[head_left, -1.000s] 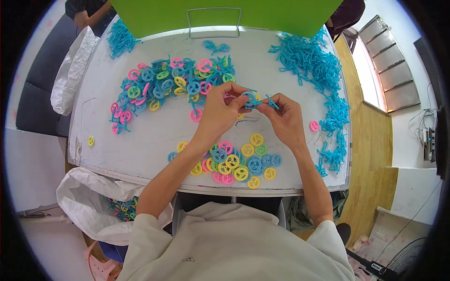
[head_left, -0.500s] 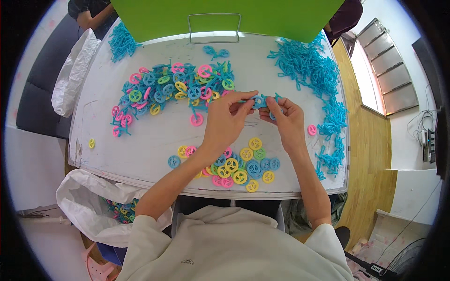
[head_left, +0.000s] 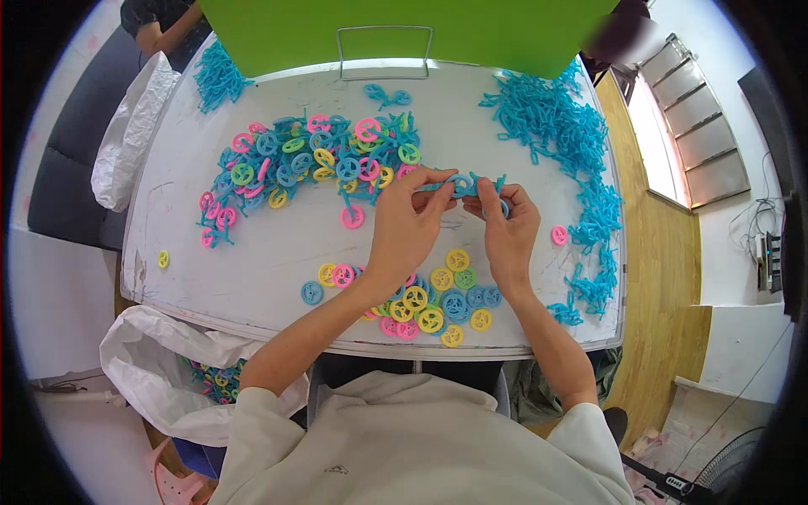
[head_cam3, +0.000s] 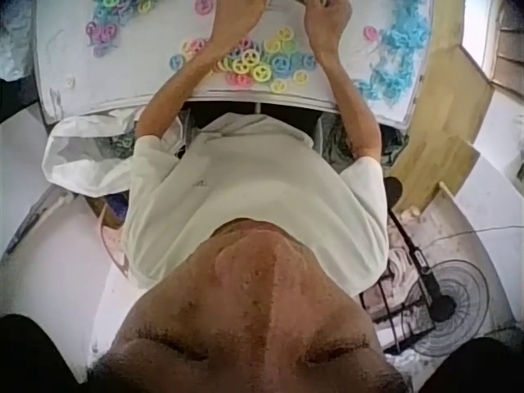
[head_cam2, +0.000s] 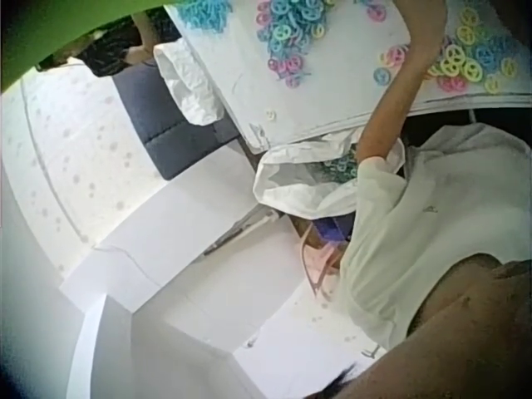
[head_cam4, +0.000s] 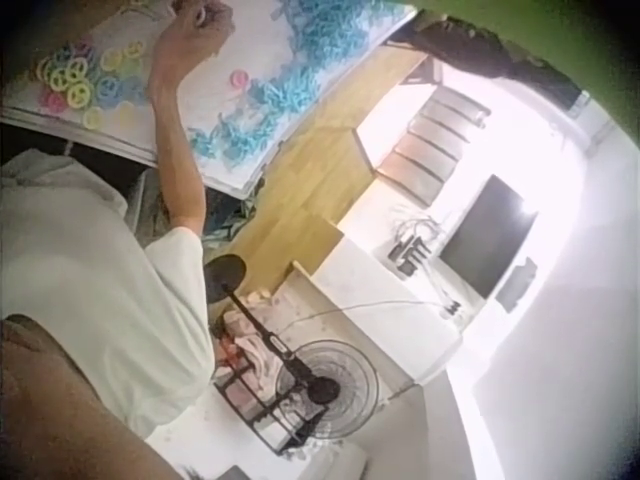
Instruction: Manually connecting small colorful plastic toy components on a workbench.
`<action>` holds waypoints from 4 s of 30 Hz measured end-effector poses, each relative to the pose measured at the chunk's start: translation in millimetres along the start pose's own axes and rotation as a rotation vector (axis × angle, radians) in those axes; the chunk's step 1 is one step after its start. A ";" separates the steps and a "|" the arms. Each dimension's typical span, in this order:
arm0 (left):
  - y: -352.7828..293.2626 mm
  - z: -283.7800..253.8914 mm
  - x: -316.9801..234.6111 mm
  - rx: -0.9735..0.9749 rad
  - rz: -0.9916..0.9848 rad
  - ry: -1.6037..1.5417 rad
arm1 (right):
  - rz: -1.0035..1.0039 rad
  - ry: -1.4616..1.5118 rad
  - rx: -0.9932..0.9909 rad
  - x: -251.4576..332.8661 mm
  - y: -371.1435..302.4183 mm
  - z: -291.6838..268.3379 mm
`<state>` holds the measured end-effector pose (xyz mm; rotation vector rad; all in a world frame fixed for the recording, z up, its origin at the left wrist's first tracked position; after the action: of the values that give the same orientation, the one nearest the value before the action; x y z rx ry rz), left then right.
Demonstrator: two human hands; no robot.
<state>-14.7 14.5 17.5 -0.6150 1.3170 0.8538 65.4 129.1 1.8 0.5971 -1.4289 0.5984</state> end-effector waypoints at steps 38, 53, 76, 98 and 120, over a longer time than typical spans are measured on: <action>-17.5 4.3 9.0 0.742 0.237 0.811 | -0.363 -0.948 0.272 30.8 19.9 -48.6; -2.5 6.0 -12.0 0.413 -0.243 0.147 | 0.042 -1.245 0.348 65.2 -79.1 -158.9; 8.0 -5.8 -13.5 0.366 -0.315 0.063 | 0.018 -0.883 0.310 66.0 -18.3 -136.9; 14.0 -10.0 -5.6 0.183 -0.167 -0.150 | 0.084 -0.217 0.420 23.7 23.8 -20.0; 14.4 -15.4 1.9 0.098 -0.223 -0.021 | -0.262 -0.344 0.345 27.4 12.6 -19.5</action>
<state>-35.2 10.6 14.1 -0.6600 1.2370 0.6091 72.0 152.3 28.4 1.1873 -1.5422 0.5527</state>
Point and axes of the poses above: each hand's wrist, its own y-axis towards the middle knuckle, its own z-axis out of the palm, x = y × z, the point moved 2 cm from there along y, towards the middle knuckle, and after that the axes turned 4 degrees about -y, right-handed, at the moved point
